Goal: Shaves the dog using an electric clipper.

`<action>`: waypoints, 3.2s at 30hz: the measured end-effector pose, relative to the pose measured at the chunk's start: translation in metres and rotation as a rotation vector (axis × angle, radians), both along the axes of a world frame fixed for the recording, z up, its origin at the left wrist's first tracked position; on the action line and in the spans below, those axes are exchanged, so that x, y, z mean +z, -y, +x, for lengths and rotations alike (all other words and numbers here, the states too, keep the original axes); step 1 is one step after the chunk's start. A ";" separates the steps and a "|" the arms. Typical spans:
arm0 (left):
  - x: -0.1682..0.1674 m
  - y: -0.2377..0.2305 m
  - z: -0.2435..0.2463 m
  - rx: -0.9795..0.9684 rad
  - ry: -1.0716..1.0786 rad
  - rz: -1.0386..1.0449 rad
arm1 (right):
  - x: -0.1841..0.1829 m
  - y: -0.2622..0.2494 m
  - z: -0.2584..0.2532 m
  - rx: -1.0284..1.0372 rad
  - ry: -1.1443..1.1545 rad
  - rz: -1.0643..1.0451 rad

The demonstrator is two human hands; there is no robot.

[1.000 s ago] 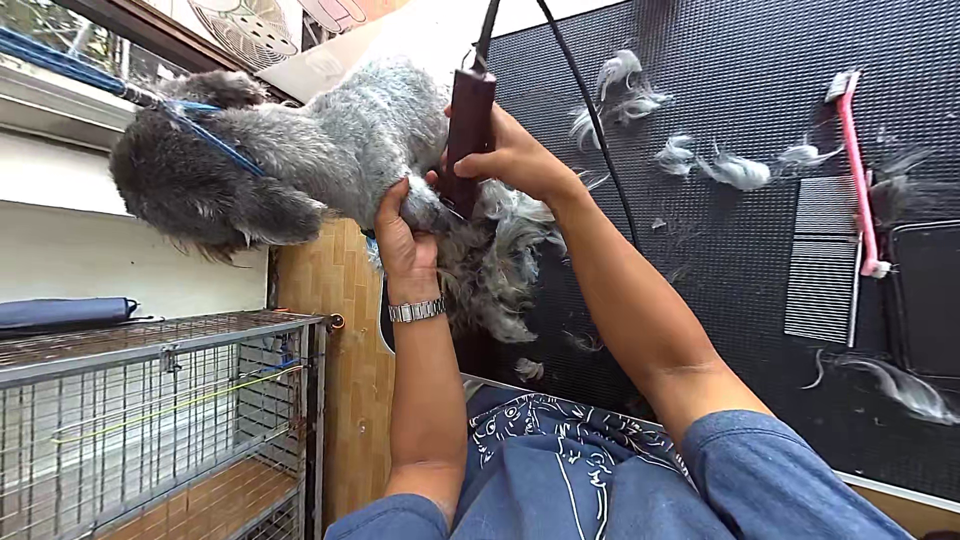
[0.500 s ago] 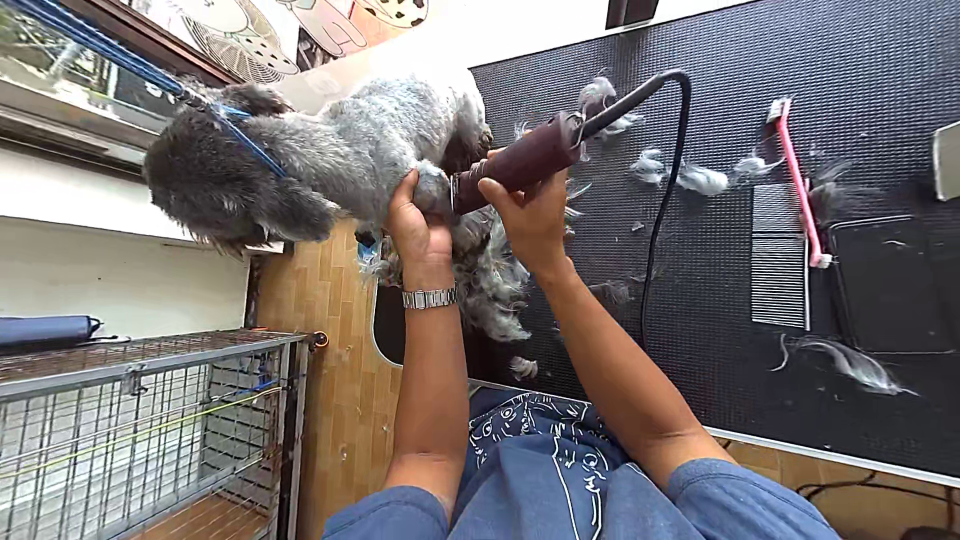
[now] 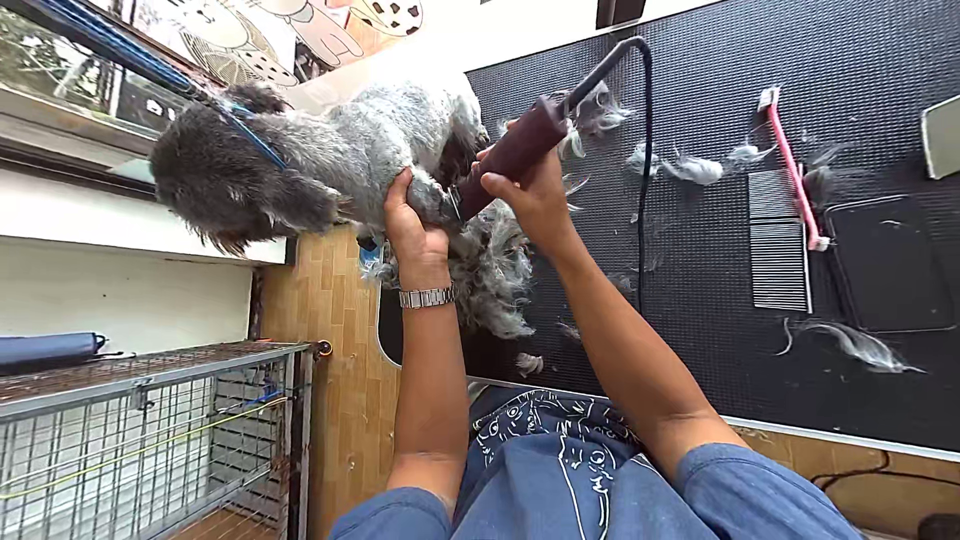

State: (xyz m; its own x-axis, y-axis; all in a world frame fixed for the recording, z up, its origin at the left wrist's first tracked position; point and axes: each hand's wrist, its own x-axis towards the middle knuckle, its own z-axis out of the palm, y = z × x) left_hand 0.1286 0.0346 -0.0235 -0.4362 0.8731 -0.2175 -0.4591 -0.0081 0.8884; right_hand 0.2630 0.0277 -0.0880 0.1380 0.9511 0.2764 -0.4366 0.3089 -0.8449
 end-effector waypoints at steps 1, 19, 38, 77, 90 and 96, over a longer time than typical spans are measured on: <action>0.001 -0.001 0.001 -0.002 -0.002 0.002 | -0.003 -0.001 -0.002 0.021 0.062 -0.011; 0.003 -0.002 -0.009 -0.001 -0.029 -0.032 | -0.014 -0.068 0.012 0.621 -0.079 -0.164; 0.010 0.001 -0.013 -0.227 0.050 -0.067 | 0.001 -0.044 0.037 0.326 -0.121 -0.278; -0.009 -0.022 -0.102 -1.055 -0.611 -0.194 | 0.027 0.035 -0.023 -0.031 0.625 -0.029; -0.009 -0.029 -0.073 -0.992 -0.610 -0.146 | 0.035 0.039 0.007 -0.013 0.534 0.073; -0.019 -0.029 -0.069 -0.945 -0.595 -0.175 | 0.050 0.029 0.012 0.040 0.631 0.113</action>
State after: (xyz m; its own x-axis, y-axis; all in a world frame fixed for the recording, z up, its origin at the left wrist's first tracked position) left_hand 0.0596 0.0640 -0.0423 0.3074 0.8859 -0.3474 0.2811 0.2642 0.9226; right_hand 0.2753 -0.0016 -0.0383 -0.1193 0.9123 0.3917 0.1211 0.4049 -0.9063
